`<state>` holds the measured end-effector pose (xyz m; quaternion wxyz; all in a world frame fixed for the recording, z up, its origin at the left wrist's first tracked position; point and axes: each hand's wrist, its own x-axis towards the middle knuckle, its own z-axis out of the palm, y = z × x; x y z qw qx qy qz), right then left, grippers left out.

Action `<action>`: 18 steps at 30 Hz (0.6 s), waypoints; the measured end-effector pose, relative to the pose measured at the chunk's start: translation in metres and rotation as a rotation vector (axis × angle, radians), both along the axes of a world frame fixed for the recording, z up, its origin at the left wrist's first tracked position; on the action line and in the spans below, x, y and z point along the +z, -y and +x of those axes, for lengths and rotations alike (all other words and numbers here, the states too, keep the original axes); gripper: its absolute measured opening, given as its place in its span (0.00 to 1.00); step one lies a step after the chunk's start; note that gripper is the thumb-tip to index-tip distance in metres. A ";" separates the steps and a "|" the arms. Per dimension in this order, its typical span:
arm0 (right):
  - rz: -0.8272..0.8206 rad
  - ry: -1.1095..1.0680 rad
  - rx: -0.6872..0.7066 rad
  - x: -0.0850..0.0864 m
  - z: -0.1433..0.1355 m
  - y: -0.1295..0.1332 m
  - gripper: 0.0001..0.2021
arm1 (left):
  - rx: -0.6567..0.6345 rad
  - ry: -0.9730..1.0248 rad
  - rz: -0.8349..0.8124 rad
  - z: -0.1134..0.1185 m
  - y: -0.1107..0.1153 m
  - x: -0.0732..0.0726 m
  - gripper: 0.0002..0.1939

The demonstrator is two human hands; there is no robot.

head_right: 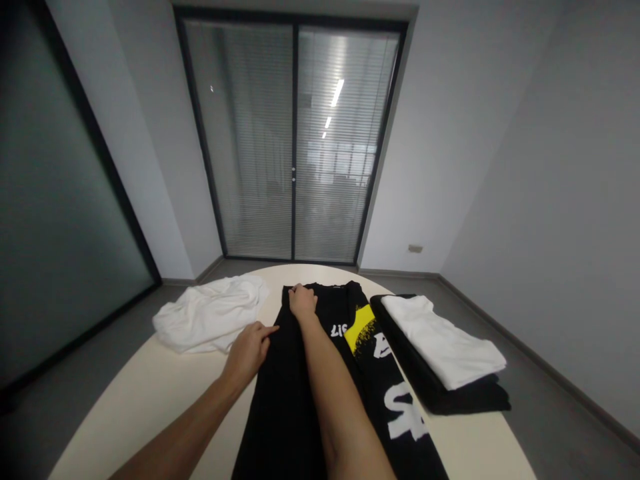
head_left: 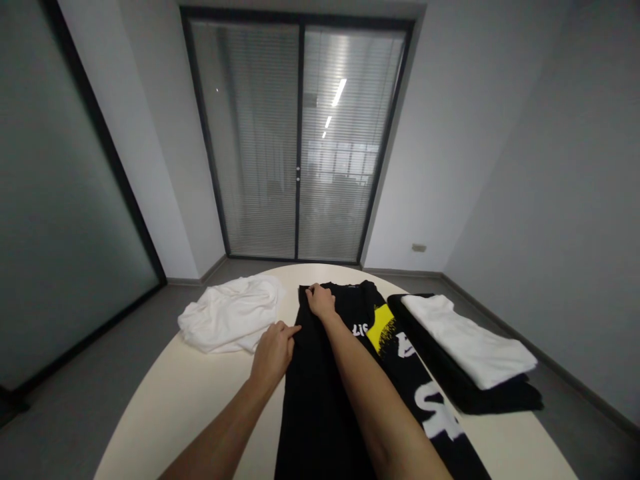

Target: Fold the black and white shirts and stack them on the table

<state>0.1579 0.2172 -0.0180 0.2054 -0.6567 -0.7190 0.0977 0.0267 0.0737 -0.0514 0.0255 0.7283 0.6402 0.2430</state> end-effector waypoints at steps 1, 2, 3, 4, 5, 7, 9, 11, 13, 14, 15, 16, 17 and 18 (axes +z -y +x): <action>0.032 0.007 0.004 0.001 0.000 0.004 0.16 | 0.001 -0.012 0.002 0.001 0.000 0.001 0.21; 0.077 0.019 0.008 0.003 0.000 0.010 0.16 | 0.005 -0.025 0.003 0.001 0.001 0.002 0.21; 0.122 0.033 0.011 0.004 0.000 0.016 0.16 | 0.014 -0.035 0.004 0.003 0.002 0.004 0.21; 0.155 0.049 0.015 0.005 -0.001 0.023 0.16 | 0.027 -0.041 0.007 0.004 0.003 0.006 0.21; 0.165 0.063 0.020 0.005 -0.002 0.030 0.16 | 0.041 -0.043 0.012 0.006 0.005 0.008 0.20; 0.111 0.087 0.034 0.002 -0.002 0.045 0.17 | 0.060 -0.041 0.030 0.009 0.008 0.012 0.18; 0.030 0.115 0.082 -0.005 0.000 0.058 0.21 | 0.072 -0.051 0.047 0.011 0.010 0.014 0.16; -0.010 0.146 0.155 -0.011 0.004 0.067 0.26 | 0.079 -0.078 0.055 0.011 0.011 0.015 0.17; -0.048 0.156 0.211 -0.015 0.010 0.071 0.29 | 0.074 -0.107 0.058 0.010 0.012 0.013 0.15; -0.073 0.149 0.230 -0.015 0.012 0.072 0.30 | 0.070 -0.118 0.060 0.010 0.012 0.012 0.14; -0.094 0.140 0.244 -0.015 0.015 0.074 0.30 | 0.067 -0.127 0.062 0.009 0.013 0.011 0.15; -0.100 0.132 0.251 -0.013 0.017 0.075 0.30 | 0.066 -0.132 0.066 0.008 0.013 0.010 0.15; -0.088 0.126 0.251 -0.011 0.019 0.077 0.30 | 0.069 -0.135 0.071 0.008 0.014 0.008 0.15; -0.059 0.126 0.252 -0.009 0.022 0.080 0.29 | 0.072 -0.135 0.077 0.007 0.014 0.008 0.15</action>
